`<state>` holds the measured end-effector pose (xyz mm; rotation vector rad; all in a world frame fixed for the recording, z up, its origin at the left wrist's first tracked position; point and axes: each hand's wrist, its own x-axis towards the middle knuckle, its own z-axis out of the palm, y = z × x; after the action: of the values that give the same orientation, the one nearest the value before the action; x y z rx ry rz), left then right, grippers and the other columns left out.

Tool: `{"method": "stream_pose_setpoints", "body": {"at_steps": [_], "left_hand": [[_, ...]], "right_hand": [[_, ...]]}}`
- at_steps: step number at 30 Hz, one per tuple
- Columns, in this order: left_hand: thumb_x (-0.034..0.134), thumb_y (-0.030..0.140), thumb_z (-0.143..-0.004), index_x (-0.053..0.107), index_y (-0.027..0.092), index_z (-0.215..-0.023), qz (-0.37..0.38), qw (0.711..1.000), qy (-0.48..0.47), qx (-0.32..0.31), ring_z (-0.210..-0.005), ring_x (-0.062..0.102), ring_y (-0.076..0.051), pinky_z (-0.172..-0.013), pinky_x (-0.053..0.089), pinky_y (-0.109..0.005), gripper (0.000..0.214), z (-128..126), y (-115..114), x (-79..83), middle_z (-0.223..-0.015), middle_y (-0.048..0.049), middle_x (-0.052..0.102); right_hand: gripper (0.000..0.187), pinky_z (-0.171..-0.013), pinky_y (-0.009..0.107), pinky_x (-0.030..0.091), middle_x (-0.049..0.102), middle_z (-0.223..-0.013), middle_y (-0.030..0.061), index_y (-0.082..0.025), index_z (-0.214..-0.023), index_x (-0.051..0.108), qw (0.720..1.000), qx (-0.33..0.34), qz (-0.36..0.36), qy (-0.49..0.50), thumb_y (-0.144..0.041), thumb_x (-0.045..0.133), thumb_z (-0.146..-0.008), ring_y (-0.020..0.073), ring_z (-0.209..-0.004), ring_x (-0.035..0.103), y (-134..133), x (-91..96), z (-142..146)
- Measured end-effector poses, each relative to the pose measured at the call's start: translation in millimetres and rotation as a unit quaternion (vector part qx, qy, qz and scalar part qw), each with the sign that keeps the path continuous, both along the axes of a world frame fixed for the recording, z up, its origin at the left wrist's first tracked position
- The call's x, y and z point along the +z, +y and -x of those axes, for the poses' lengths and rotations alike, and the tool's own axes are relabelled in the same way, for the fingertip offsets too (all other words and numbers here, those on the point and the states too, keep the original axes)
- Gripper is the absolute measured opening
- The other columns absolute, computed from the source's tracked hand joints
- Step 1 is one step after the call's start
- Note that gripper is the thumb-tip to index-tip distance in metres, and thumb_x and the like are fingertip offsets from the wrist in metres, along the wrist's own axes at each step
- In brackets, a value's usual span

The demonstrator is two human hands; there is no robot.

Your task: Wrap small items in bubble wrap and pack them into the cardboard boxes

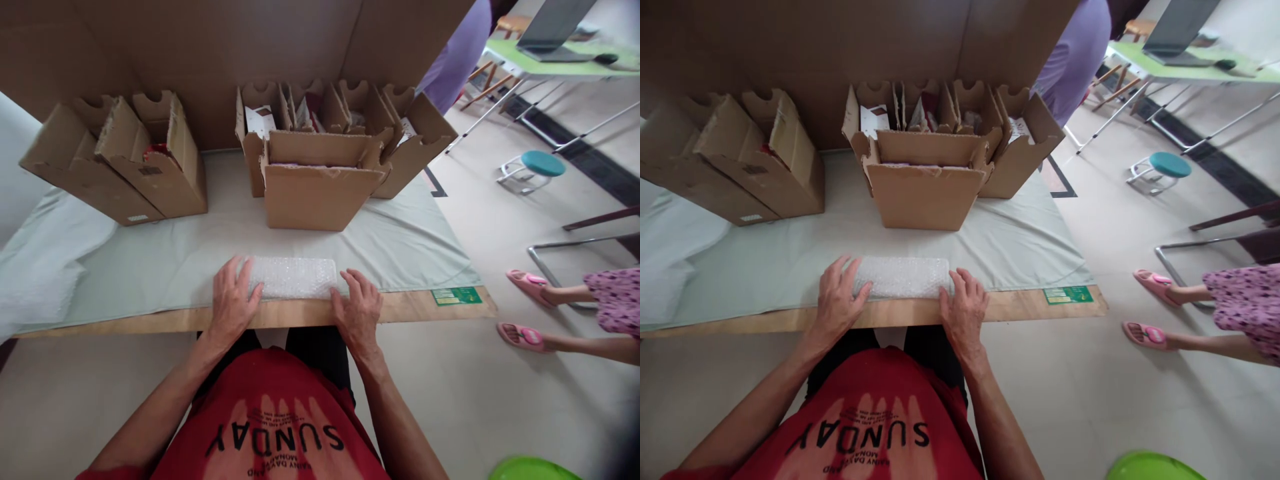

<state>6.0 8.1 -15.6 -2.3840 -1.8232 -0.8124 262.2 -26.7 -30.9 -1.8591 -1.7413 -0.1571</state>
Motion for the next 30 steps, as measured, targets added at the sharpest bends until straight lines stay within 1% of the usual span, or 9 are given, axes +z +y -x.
{"method": "stream_pose_setpoints", "body": {"at_steps": [4,6,10,14,18,20,24,27,30], "left_hand": [[0.051,0.023,-0.099,0.049,0.019,-0.150,0.020,0.992,0.051,-0.115,-0.155,0.031,-0.034,-0.123,0.028,-0.055,0.051,-28.3,3.9,5.1,-0.165,-0.0188,0.038],[0.050,0.023,-0.099,0.046,0.022,-0.153,0.077,0.984,0.088,-0.131,-0.157,0.027,-0.032,-0.126,0.023,-0.057,0.055,-36.7,10.7,1.4,-0.168,-0.0159,0.034],[0.046,0.038,-0.103,0.043,0.020,-0.156,0.188,0.962,0.151,-0.130,-0.157,0.028,-0.034,-0.126,0.021,-0.061,0.057,-33.2,21.1,-9.2,-0.167,-0.0162,0.035],[0.043,0.044,-0.104,0.040,0.022,-0.159,0.194,0.960,0.158,-0.128,-0.158,0.025,-0.035,-0.126,0.018,-0.061,0.060,-26.9,21.2,-12.6,-0.169,-0.0143,0.032],[0.045,0.043,-0.103,0.045,0.020,-0.156,0.184,0.965,0.130,-0.136,-0.157,0.027,-0.035,-0.126,0.020,-0.060,0.057,-22.5,20.6,-10.6,-0.168,-0.0155,0.035],[0.046,0.041,-0.103,0.051,0.016,-0.151,0.166,0.975,0.097,-0.113,-0.153,0.034,-0.036,-0.124,0.027,-0.056,0.054,-13.4,22.2,-7.8,-0.164,-0.0175,0.041],[0.049,0.037,-0.099,0.066,0.013,-0.132,0.152,0.987,0.046,0.034,-0.124,0.062,-0.033,-0.106,0.047,-0.046,0.044,14.1,28.0,3.1,-0.132,-0.0183,0.067],[0.057,0.042,-0.094,0.073,0.016,-0.113,0.198,0.973,0.062,0.106,-0.104,0.068,-0.031,-0.092,0.052,-0.042,0.036,24.3,31.9,10.7,-0.110,-0.0153,0.071],[0.063,0.044,-0.089,0.074,0.016,-0.101,0.229,0.964,0.072,0.118,-0.099,0.068,-0.030,-0.089,0.051,-0.040,0.032,19.2,34.1,12.1,-0.103,-0.0143,0.070]], "right_hand": [[0.045,-0.110,0.046,0.035,0.049,-0.158,0.0148,-0.022,-0.144,0.056,0.993,0.095,0.049,-0.048,-0.029,0.049,-0.100,0.0311,-0.143,0.046,11.1,12.8,30.5],[0.052,-0.115,0.046,0.032,0.043,-0.163,0.0139,-0.022,-0.151,0.050,0.983,0.131,0.104,-0.071,-0.032,0.051,-0.100,0.0310,-0.149,0.040,17.3,10.9,42.8],[0.056,-0.121,0.048,0.025,0.045,-0.162,0.0148,-0.019,-0.153,0.049,0.969,0.144,0.180,-0.087,-0.043,0.047,-0.103,0.0317,-0.151,0.037,18.9,-3.6,44.4],[0.055,-0.122,0.049,0.022,0.045,-0.163,0.0130,-0.020,-0.152,0.051,0.972,0.135,0.173,-0.086,-0.046,0.043,-0.104,0.0311,-0.152,0.036,10.6,-11.7,33.4],[0.048,-0.119,0.047,0.025,0.052,-0.157,0.0121,-0.021,-0.146,0.058,0.979,0.130,0.138,-0.077,-0.042,0.041,-0.105,0.0294,-0.148,0.041,5.0,-11.1,21.9],[0.043,-0.114,0.045,0.031,0.059,-0.150,0.0116,-0.022,-0.135,0.065,0.985,0.119,0.110,-0.053,-0.039,0.040,-0.106,0.0283,-0.143,0.047,4.9,-9.1,11.0],[0.035,-0.095,0.042,0.041,0.073,-0.124,0.0134,-0.020,-0.116,0.073,0.995,0.055,0.081,-0.012,-0.036,0.045,-0.103,0.0283,-0.113,0.063,15.1,-0.5,-17.4],[0.034,-0.086,0.041,0.041,0.075,-0.111,0.0146,-0.017,-0.120,0.071,0.991,0.019,0.133,-0.015,-0.035,0.052,-0.098,0.0281,-0.098,0.066,32.2,7.0,-29.0],[0.035,-0.082,0.039,0.040,0.075,-0.107,0.0145,-0.016,-0.120,0.069,0.979,0.009,0.202,-0.020,-0.037,0.058,-0.094,0.0276,-0.093,0.066,49.9,11.8,-26.3]]}}
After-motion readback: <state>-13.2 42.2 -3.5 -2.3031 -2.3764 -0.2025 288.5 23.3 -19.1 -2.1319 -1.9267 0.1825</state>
